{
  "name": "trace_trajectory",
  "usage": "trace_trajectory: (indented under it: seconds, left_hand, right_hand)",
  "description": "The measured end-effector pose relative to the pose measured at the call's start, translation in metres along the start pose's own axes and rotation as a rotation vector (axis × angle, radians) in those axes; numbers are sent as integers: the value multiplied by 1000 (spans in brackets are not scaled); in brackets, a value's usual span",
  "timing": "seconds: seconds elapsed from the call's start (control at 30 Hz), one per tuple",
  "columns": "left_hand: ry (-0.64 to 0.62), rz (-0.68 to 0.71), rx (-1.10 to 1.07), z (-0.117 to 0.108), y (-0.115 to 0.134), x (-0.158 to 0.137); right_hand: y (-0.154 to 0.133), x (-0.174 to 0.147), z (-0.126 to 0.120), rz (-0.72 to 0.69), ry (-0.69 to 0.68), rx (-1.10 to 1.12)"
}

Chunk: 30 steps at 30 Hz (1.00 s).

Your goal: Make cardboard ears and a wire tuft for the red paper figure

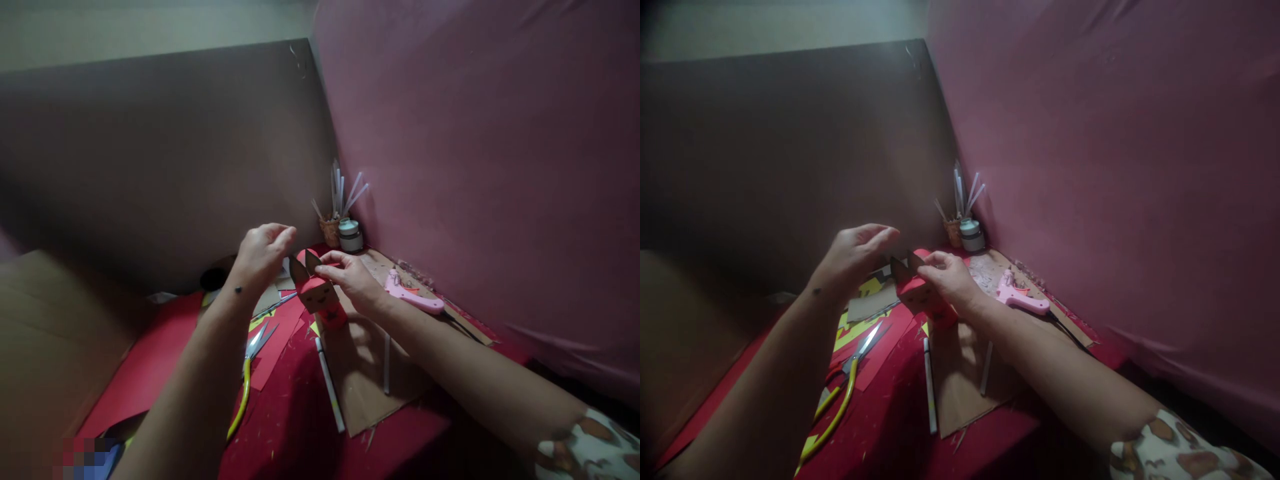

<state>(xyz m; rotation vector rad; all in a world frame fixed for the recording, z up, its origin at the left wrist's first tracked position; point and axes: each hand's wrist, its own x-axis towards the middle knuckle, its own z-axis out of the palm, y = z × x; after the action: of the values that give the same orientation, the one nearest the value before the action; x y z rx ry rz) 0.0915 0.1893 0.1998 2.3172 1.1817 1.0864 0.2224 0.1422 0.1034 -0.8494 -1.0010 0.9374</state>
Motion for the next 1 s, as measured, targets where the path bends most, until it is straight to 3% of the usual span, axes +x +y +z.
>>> trace_trajectory:
  seconds: [0.07,0.17,0.43,0.6,0.8,1.0]
  left_hand:
    - [121,-21,-92,-5,-6,-6]
    - [137,-68,-244,-9,-20,-18]
    - [-115,-332,-595,9,-62,-59]
    - [-243,-301,-664,41,-66,-77]
    - [-205,-274,-739,68,-73,-84]
    - [-102,-287,-801,74,-81,-88]
  right_hand:
    - [1,0,0,3,8,2]
    - [2,0,0,17,19,7]
    - [2,-2,-1,58,83,20]
    - [14,2,-11,156,108,3]
    - [32,9,-25,346,-39,-78]
    - [31,4,-25,334,-263,-53]
